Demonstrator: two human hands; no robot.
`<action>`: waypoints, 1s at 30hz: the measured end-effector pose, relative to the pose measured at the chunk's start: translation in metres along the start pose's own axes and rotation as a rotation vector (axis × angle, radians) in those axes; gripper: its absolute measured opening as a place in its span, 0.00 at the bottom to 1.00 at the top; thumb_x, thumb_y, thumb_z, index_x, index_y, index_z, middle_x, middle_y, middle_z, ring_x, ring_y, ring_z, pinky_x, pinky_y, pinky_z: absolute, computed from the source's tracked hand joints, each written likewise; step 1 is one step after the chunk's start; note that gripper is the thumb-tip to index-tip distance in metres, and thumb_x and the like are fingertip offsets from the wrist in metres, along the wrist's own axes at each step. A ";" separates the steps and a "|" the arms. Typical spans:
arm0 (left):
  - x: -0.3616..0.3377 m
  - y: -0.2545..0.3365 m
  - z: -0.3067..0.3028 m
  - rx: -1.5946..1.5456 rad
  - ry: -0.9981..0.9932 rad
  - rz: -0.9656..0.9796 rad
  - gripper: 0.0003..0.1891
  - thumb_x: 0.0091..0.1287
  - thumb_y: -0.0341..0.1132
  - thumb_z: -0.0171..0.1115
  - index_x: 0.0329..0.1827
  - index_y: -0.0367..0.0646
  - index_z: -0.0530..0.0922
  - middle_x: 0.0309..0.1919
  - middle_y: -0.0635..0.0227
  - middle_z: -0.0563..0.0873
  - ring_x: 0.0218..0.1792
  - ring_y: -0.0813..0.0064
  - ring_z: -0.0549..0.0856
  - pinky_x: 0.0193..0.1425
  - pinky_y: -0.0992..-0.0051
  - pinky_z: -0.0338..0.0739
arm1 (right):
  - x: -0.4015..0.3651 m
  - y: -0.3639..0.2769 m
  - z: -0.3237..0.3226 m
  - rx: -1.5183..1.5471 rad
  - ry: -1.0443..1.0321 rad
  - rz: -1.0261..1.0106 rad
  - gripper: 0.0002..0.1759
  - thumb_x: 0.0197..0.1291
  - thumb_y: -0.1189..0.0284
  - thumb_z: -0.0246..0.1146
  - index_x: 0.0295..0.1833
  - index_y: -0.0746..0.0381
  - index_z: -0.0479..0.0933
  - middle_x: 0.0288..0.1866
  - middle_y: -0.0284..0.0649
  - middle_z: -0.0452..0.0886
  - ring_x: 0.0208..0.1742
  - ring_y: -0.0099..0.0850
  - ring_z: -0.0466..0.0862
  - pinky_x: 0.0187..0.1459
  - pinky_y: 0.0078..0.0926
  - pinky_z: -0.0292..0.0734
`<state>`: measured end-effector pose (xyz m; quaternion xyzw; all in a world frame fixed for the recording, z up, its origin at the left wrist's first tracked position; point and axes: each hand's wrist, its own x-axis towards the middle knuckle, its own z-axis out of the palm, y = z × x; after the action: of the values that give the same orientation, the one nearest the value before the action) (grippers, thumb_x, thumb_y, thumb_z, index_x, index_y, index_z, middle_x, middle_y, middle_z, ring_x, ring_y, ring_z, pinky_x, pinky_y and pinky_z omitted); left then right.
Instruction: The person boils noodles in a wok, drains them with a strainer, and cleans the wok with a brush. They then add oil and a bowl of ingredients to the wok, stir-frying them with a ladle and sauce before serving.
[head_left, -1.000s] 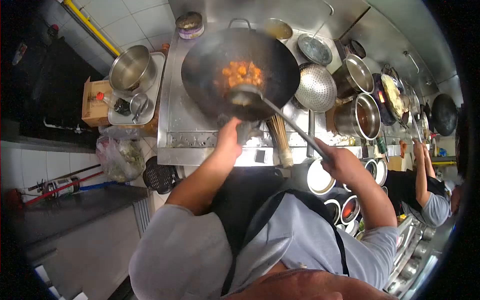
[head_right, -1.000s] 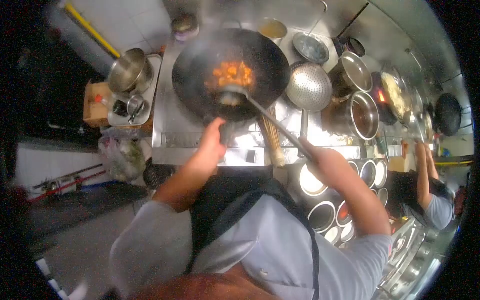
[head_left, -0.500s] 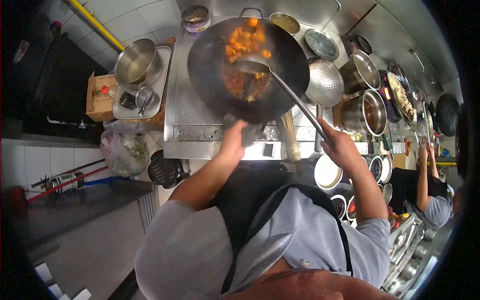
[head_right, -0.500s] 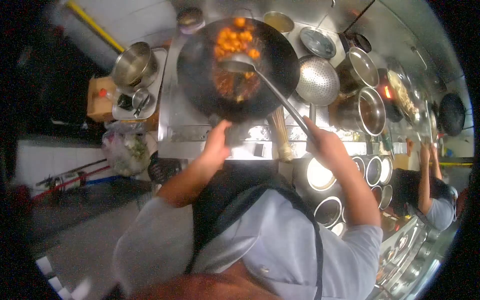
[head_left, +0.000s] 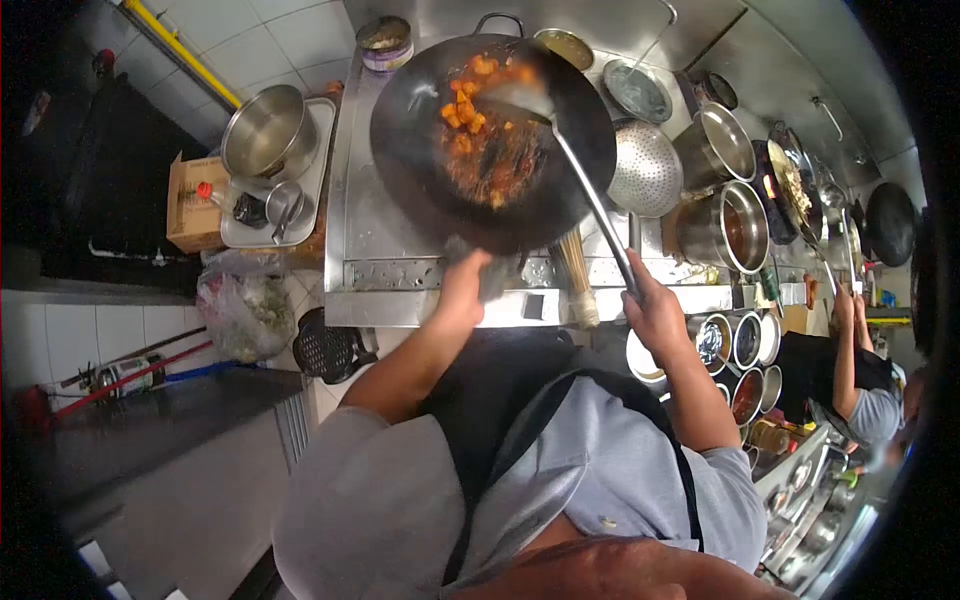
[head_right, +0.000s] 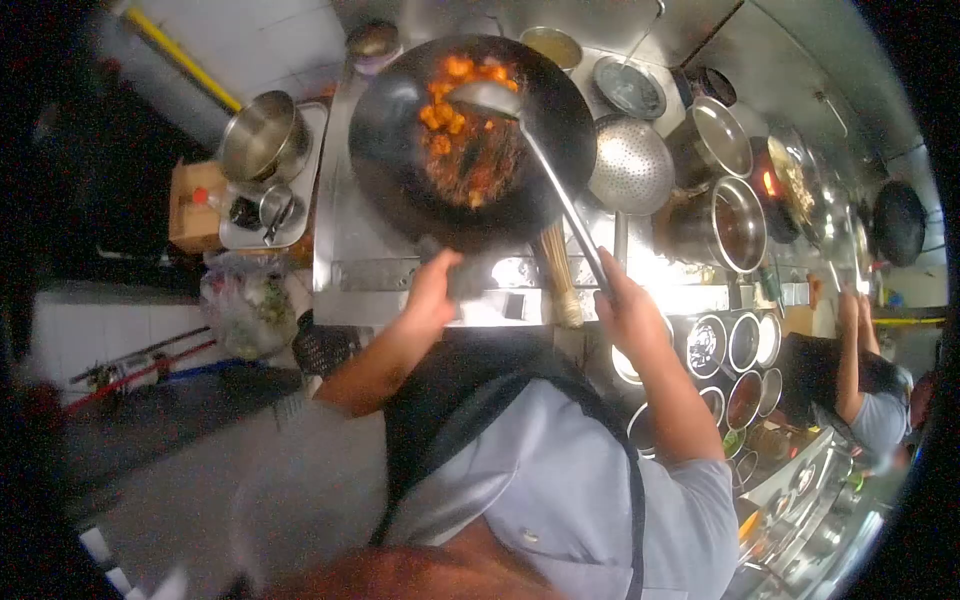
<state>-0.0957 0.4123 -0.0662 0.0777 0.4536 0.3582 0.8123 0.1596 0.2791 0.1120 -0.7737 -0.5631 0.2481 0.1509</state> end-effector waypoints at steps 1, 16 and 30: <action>0.004 0.019 0.015 0.037 -0.011 -0.016 0.13 0.69 0.36 0.57 0.48 0.35 0.77 0.41 0.54 0.86 0.37 0.57 0.89 0.38 0.57 0.86 | -0.002 -0.003 -0.002 0.043 -0.021 0.068 0.39 0.62 0.76 0.62 0.80 0.54 0.61 0.46 0.57 0.85 0.46 0.47 0.88 0.51 0.36 0.79; 0.084 0.039 0.042 -0.106 -0.180 -0.090 0.21 0.65 0.46 0.66 0.54 0.43 0.75 0.43 0.59 0.84 0.42 0.56 0.86 0.42 0.50 0.82 | 0.039 -0.024 0.013 0.203 0.031 0.185 0.32 0.59 0.70 0.63 0.70 0.68 0.70 0.39 0.53 0.85 0.37 0.39 0.85 0.45 0.35 0.79; 0.052 0.031 0.024 -0.002 -0.153 -0.139 0.08 0.63 0.35 0.61 0.39 0.41 0.78 0.33 0.60 0.84 0.36 0.59 0.88 0.35 0.58 0.86 | 0.057 0.000 0.009 -0.423 -0.192 -0.138 0.43 0.58 0.74 0.56 0.81 0.50 0.55 0.33 0.55 0.83 0.35 0.54 0.84 0.38 0.52 0.78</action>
<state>-0.0752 0.4740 -0.0738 0.0725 0.3942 0.2945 0.8675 0.1686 0.3323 0.0920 -0.7205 -0.6659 0.1861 -0.0524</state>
